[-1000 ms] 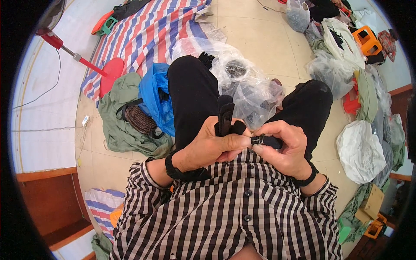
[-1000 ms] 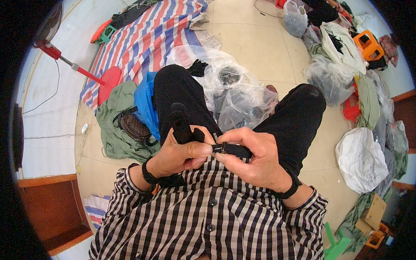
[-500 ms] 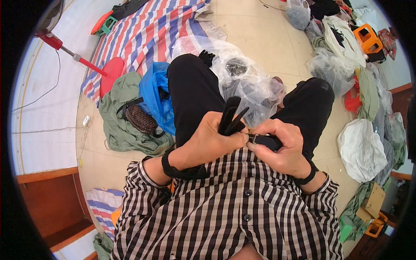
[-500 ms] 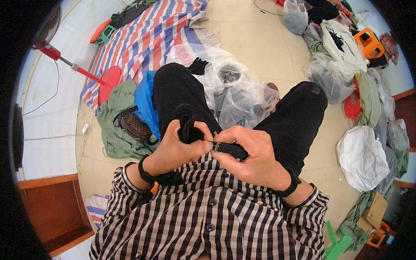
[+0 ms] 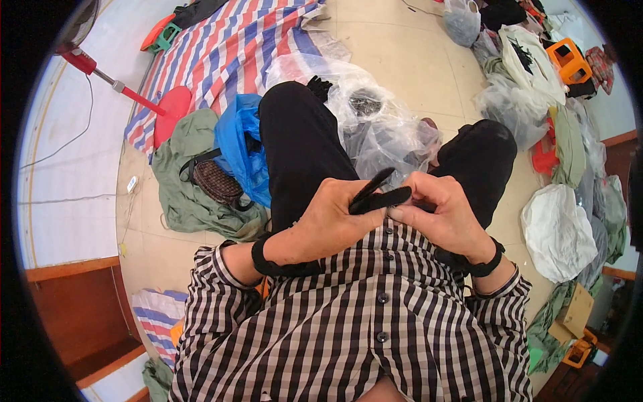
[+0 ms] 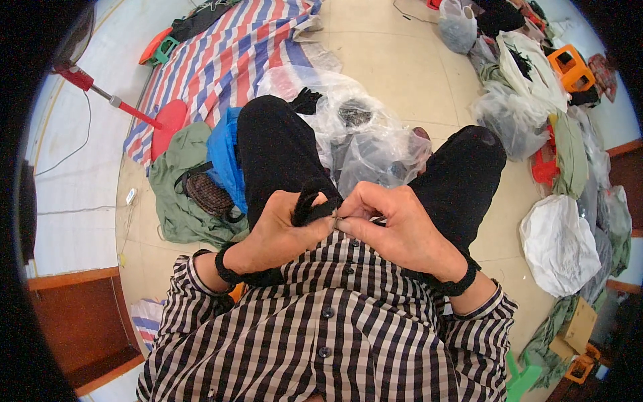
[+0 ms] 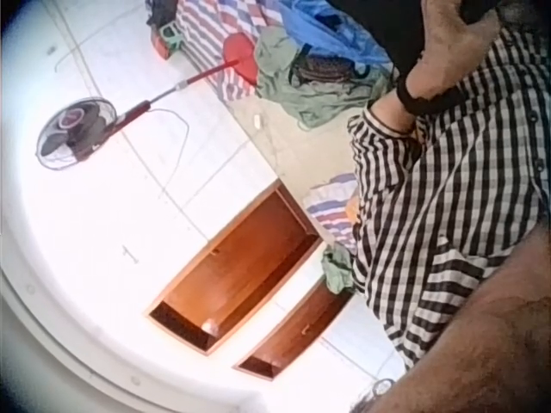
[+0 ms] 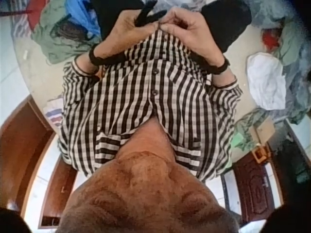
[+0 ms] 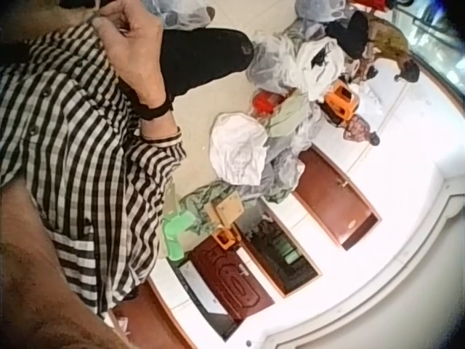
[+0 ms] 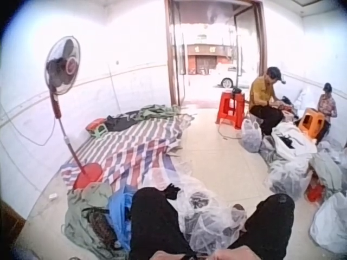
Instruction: The recorder is assembling small plastic and fabric components likely used for shoe manufacturing while sitting on the floor of a warehouse or factory space.
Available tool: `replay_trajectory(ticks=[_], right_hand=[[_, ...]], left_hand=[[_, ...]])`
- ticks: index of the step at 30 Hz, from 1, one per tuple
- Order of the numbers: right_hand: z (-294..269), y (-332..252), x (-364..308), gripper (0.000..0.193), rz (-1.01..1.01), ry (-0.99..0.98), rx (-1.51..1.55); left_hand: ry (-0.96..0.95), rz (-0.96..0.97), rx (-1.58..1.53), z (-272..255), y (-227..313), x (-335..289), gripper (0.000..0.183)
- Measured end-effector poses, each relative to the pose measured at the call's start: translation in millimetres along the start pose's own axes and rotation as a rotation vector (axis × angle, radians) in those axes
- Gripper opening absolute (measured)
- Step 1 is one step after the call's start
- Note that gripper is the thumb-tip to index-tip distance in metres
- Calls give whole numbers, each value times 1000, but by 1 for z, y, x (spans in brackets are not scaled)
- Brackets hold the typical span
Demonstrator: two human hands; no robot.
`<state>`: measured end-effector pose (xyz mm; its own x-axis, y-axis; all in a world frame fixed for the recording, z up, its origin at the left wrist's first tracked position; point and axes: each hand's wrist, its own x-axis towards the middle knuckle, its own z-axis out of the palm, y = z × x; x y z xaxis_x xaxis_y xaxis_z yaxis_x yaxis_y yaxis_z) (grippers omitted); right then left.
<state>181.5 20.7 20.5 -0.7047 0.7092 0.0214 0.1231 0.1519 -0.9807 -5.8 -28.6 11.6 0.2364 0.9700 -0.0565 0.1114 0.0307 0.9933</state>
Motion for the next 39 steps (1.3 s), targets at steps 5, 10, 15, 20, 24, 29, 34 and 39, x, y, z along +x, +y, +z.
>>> replay_trajectory(ticks=[5,10,15,20,24,29,34,39], right_hand=[[3,11,-3,8,-17,36,-48],[5,10,-3,9,10,12,18],[2,14,-2,7,-2,-25,0],[1,17,0,9,47,-65,56],[1,29,7,8,80,-30,116],[3,25,11,18,-251,154,-304],[8,21,15,32,-486,318,-934],[13,20,13,31,-386,331,-1006]], left_hand=[[-148,-243,-70,-7,-6,2,13],[-197,-223,-23,-11,-3,4,14],[-178,-202,42,-13,4,5,15],[-214,-333,-157,-14,6,3,19],[-170,-289,-112,-11,-1,12,21],[24,-133,-103,-8,-5,19,17],[85,-124,-104,-5,-7,24,16],[117,-62,-41,-7,-15,27,17]])
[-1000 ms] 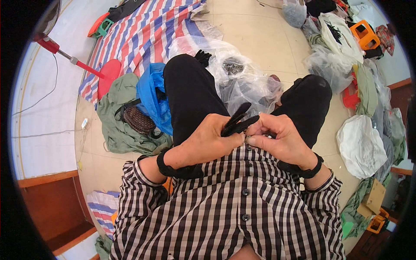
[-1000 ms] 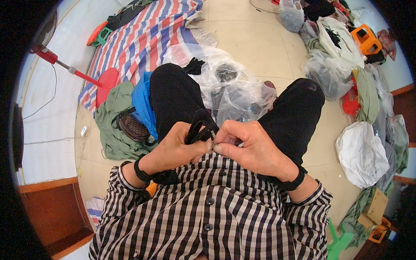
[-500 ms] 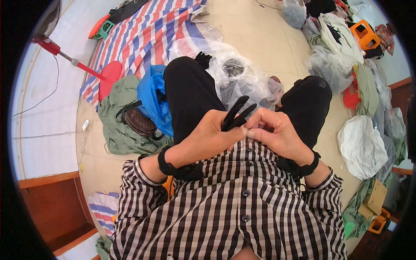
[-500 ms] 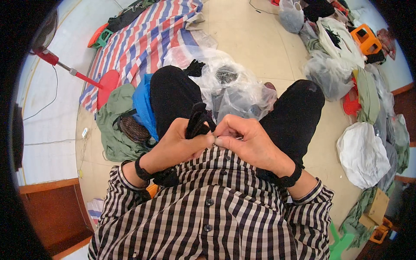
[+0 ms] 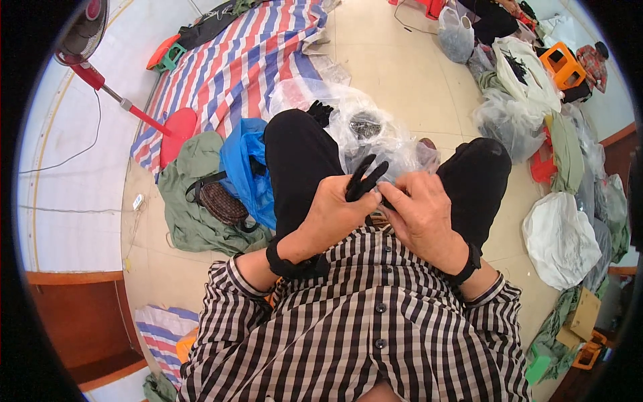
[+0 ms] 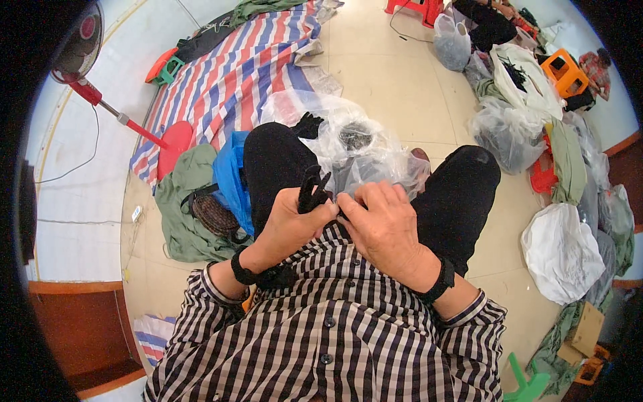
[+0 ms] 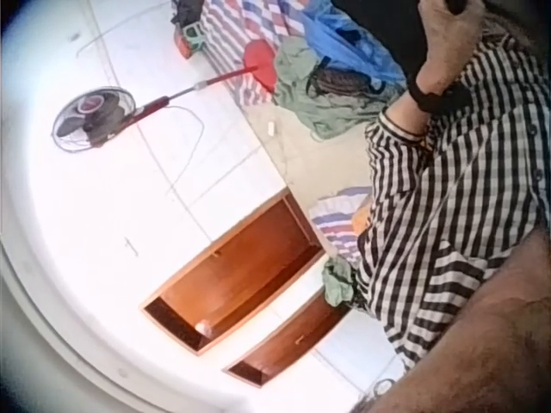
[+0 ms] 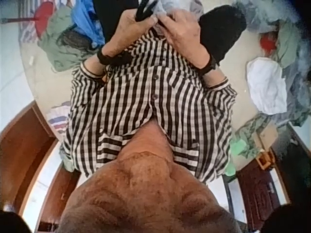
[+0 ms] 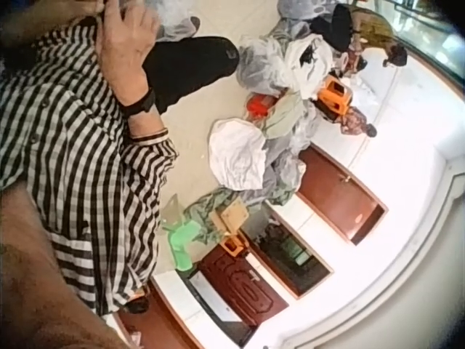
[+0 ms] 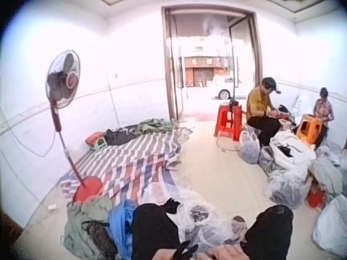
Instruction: The recorder is assembling small plastic and fabric components likely used for shoe manufacturing while sitting on the floor of a warehouse or factory space.
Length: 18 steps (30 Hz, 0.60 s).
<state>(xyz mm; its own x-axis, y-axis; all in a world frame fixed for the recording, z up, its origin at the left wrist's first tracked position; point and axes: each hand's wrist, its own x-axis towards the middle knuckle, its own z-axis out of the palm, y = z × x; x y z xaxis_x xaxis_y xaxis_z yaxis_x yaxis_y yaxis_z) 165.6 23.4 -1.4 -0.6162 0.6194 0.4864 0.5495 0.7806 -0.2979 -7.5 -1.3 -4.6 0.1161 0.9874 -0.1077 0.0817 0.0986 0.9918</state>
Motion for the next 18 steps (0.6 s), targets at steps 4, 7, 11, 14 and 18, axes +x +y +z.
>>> replay_trajectory(ticks=[4,7,11,14,18], right_hand=[[16,8,-6,28,115,73,403],[9,16,-2,24,235,51,714],[0,26,-4,20,526,-193,1235],[2,26,-4,20,540,-239,1388],[7,29,-5,22,608,-266,1485]], left_hand=[[-35,-43,-34,2,14,-2,15],[-105,-44,-168,-4,22,-2,11],[92,-35,-213,-13,12,3,10],[-154,-168,-211,-10,5,1,9],[-205,-173,-176,-8,0,4,8]])
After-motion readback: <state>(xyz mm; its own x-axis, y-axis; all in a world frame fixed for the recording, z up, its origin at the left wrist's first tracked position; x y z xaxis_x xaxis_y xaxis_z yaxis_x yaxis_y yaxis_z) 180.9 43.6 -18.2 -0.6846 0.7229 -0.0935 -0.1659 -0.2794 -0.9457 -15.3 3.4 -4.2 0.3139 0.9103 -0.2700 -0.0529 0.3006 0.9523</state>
